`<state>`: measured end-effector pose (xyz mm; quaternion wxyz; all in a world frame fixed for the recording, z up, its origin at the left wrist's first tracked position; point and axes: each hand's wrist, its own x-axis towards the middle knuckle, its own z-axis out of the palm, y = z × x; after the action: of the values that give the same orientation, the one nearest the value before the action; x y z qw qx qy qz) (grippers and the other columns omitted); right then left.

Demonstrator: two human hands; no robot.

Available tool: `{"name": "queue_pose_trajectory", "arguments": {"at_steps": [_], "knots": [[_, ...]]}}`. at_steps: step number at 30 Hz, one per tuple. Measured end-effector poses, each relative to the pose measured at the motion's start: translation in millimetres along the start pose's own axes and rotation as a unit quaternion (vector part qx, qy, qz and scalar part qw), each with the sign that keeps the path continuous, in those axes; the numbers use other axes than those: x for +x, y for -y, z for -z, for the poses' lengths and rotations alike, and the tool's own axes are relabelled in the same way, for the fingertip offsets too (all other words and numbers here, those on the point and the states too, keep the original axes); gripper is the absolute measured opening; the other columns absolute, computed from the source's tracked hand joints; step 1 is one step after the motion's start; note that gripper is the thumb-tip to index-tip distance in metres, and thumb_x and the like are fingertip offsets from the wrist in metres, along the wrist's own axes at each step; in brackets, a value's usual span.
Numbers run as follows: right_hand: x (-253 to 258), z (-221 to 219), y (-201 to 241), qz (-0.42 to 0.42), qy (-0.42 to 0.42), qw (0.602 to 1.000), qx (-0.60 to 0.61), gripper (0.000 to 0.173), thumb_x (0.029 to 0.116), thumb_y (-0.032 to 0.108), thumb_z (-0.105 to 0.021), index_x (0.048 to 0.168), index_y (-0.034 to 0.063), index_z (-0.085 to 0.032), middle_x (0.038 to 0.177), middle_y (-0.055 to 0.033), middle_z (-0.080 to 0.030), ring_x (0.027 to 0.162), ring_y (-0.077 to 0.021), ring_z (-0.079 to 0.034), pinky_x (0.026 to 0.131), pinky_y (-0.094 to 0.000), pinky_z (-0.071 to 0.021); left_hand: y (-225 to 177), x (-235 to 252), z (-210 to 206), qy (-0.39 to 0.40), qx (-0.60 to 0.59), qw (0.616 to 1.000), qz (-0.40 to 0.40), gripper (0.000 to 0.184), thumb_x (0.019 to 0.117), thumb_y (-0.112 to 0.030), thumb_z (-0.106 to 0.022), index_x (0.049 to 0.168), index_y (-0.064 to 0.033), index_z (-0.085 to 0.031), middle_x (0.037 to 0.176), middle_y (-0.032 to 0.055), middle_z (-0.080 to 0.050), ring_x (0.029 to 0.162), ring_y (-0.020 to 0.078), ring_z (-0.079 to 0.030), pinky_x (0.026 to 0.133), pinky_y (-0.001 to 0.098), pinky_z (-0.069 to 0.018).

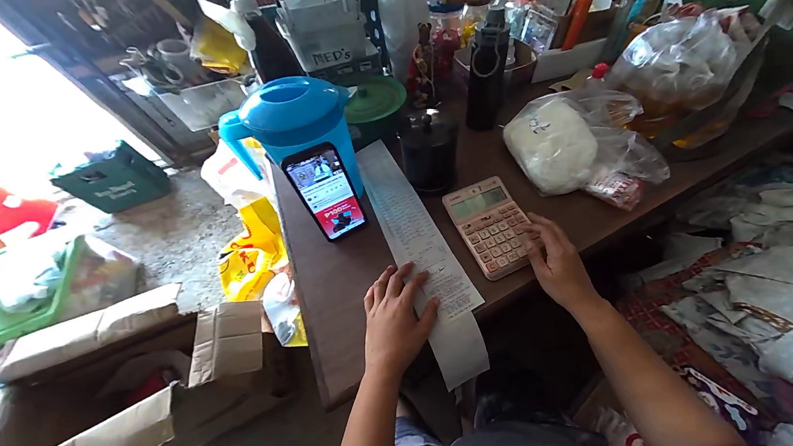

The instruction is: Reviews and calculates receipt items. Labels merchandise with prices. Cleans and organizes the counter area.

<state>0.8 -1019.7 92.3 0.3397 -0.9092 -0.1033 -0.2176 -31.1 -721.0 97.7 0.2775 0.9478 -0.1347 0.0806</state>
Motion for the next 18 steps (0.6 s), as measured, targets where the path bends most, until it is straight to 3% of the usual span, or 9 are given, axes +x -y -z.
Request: {"name": "queue_pose_trajectory", "arguments": {"at_steps": [3,8,18], "knots": [[-8.7,3.6,-2.6,0.011,-0.014,1.0,-0.004,0.027,0.1041,0.009,-0.048,0.12,-0.0044,-0.066,0.144,-0.0206,-0.057,0.123,-0.0282,-0.065,0.099,-0.0392,-0.056,0.8,0.3,-2.7,-0.01,0.0,1.0,-0.01,0.044,0.0963,-0.046,-0.056,0.13,-0.021,-0.07,0.146,0.0077,-0.058,0.143,0.0363,-0.044,0.117,0.0601,-0.0278],[-13.9,4.9,2.0,0.067,-0.021,0.996,-0.05,0.034,0.1059,0.026,-0.051,0.103,0.002,-0.075,0.141,-0.0178,-0.061,0.121,-0.0338,-0.064,0.1,-0.0495,-0.0524,0.0,0.1,-1.4,-0.011,-0.001,1.0,-0.012,0.044,0.0962,-0.045,-0.056,0.129,-0.019,-0.07,0.146,0.0084,-0.059,0.142,0.0375,-0.045,0.116,0.0608,-0.028],[-9.3,3.7,-1.7,0.087,-0.042,0.992,-0.077,0.036,0.1056,0.028,-0.051,0.103,0.0045,-0.077,0.138,-0.0152,-0.064,0.131,-0.0359,-0.058,0.108,-0.0562,-0.046,0.4,0.0,-1.6,-0.008,-0.004,1.0,-0.008,0.044,0.0967,-0.046,-0.055,0.129,-0.0199,-0.07,0.147,0.0077,-0.058,0.143,0.0366,-0.044,0.117,0.0598,-0.0275]]}}
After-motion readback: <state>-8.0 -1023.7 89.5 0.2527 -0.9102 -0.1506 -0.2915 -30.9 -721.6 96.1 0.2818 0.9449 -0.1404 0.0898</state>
